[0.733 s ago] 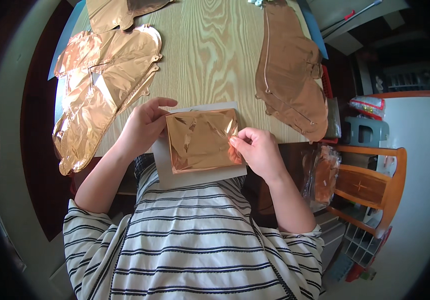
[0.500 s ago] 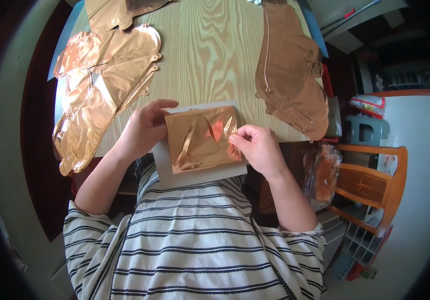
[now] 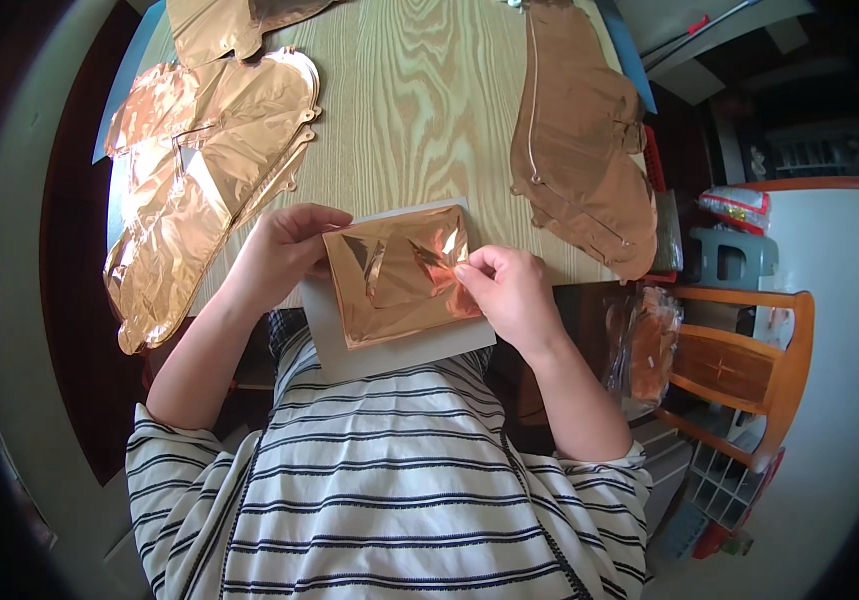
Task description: Folding foil balloons and placing them into plastic packaging sleeves with cardboard backings.
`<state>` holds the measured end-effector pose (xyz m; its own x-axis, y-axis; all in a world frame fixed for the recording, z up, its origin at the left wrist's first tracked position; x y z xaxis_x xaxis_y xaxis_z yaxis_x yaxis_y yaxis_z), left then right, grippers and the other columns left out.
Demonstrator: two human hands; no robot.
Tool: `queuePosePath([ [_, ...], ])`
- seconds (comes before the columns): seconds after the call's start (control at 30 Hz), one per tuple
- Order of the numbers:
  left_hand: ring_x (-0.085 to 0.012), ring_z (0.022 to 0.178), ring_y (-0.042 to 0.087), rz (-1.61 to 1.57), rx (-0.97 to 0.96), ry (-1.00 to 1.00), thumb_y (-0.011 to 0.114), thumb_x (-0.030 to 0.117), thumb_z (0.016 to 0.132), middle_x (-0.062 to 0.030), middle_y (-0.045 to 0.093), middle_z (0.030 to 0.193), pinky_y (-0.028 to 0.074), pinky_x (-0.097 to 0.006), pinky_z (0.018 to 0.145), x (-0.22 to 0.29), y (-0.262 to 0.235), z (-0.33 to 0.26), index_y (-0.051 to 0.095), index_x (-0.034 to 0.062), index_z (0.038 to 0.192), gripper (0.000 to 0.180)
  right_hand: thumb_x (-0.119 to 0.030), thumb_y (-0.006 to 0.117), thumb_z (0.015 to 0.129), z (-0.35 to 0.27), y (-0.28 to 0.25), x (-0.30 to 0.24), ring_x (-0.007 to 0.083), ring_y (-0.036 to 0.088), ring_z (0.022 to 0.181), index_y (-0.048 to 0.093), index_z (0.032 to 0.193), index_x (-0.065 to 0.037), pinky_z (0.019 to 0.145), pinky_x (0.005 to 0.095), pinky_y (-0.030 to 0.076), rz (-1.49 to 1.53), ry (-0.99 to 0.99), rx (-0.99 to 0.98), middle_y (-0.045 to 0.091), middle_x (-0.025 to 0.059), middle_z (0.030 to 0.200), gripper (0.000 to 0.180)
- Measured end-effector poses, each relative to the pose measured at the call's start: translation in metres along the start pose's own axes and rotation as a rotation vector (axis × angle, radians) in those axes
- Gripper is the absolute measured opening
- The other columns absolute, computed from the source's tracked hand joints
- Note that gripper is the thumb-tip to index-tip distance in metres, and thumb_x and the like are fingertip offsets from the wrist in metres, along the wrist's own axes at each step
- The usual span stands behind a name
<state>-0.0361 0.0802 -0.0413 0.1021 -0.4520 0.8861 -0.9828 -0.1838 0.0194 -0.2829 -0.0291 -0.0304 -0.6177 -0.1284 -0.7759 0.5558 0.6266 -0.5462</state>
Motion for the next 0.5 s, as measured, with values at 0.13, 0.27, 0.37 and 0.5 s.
queuePosePath([
  [0.13,-0.0185,0.099,0.069,-0.136,-0.100,-0.052,0.057,0.002,0.094,-0.0139,0.069,0.116,0.059,-0.032,0.087,0.012,-0.008,-0.005,0.061,-0.0034,0.127,0.034,-0.009,0.070,0.091,0.000,0.000,-0.007,0.0023,0.047,0.060,0.069,0.085,0.002,0.054,0.0225,0.039,-0.019,0.044,-0.024,0.059,-0.0046,0.065,0.013],
  [0.27,-0.0210,0.099,0.069,0.142,-0.141,-0.090,0.064,0.011,0.090,-0.0167,0.070,0.115,0.056,-0.033,0.087,0.029,-0.016,-0.006,0.064,-0.0044,0.124,0.037,-0.010,0.070,0.091,0.003,0.003,-0.016,0.0025,0.048,0.059,0.069,0.085,0.002,0.053,0.0230,0.040,0.008,0.034,-0.035,0.059,-0.0036,0.064,0.013],
  [0.37,-0.0178,0.091,0.069,0.668,-0.079,0.052,0.068,0.017,0.089,-0.0148,0.073,0.106,0.055,-0.030,0.081,0.054,-0.004,-0.007,0.068,-0.0050,0.117,0.035,-0.010,0.070,0.091,0.006,0.005,-0.019,0.0024,0.050,0.059,0.070,0.085,0.002,0.053,0.0231,0.041,-0.021,0.028,-0.022,0.061,-0.0029,0.064,0.013],
  [0.5,-0.0130,0.080,0.066,0.710,-0.071,0.018,0.070,0.019,0.089,-0.0091,0.073,0.091,0.053,-0.027,0.073,0.051,-0.003,0.001,0.071,-0.0044,0.109,0.031,-0.010,0.070,0.091,0.009,0.009,-0.022,0.0023,0.051,0.058,0.070,0.086,0.002,0.052,0.0229,0.041,-0.002,0.036,-0.036,0.062,-0.0017,0.064,0.013],
])
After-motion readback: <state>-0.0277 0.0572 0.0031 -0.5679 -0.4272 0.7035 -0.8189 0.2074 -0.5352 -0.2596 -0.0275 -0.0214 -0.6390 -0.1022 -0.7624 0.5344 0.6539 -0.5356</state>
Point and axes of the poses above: each hand's wrist, its own z-axis towards the middle knuckle, its own y-axis out of the palm, x = y × z, the point moved 5 cm from there along z, towards the middle knuckle
